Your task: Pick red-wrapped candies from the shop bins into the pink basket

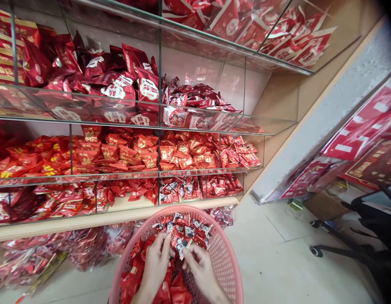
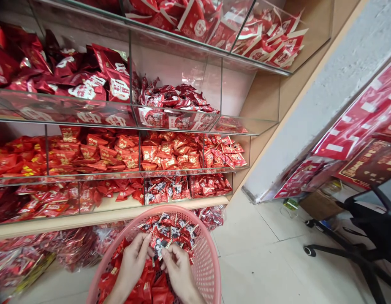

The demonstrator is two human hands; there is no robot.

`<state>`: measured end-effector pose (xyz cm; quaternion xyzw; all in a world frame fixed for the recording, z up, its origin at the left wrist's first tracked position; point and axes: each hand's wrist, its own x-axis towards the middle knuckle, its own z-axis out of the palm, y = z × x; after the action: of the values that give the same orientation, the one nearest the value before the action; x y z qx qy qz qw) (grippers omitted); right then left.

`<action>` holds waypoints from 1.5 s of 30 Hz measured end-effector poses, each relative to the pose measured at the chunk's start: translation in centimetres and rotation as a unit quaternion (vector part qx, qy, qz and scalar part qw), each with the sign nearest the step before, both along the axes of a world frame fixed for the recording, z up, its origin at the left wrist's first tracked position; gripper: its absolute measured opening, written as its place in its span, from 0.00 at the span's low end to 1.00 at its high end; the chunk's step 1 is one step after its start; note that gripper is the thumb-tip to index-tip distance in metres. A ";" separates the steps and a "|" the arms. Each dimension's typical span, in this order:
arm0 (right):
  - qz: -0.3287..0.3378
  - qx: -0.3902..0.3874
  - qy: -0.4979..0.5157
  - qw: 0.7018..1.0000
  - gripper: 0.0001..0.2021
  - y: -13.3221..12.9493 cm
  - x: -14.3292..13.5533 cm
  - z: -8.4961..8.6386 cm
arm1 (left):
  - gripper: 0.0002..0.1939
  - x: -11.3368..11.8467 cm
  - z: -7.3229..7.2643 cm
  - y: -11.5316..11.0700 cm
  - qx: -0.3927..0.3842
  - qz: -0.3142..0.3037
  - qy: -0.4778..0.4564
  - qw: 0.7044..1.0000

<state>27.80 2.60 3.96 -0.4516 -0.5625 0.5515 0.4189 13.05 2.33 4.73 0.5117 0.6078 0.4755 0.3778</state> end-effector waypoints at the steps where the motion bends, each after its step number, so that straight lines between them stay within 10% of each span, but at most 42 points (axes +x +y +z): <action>1: 0.003 0.010 -0.003 1.000 0.17 -0.1 0.0 0.1 | 0.13 -0.2 0.0 0.0 0.006 0.001 0.023 1.000; 18: 0.046 0.115 -0.083 0.989 0.15 -0.8 1.0 2.3 | 0.13 -2.3 1.7 0.3 0.023 -0.111 -0.014 0.993; 45: -0.077 0.091 -0.063 0.991 0.15 -1.0 -0.2 1.3 | 0.15 0.4 1.0 -0.3 0.056 0.073 -0.040 0.995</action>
<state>27.59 1.62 5.27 -0.4877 -0.5992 0.4341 0.4634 13.47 2.07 5.71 0.4663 0.6007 0.5552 0.3369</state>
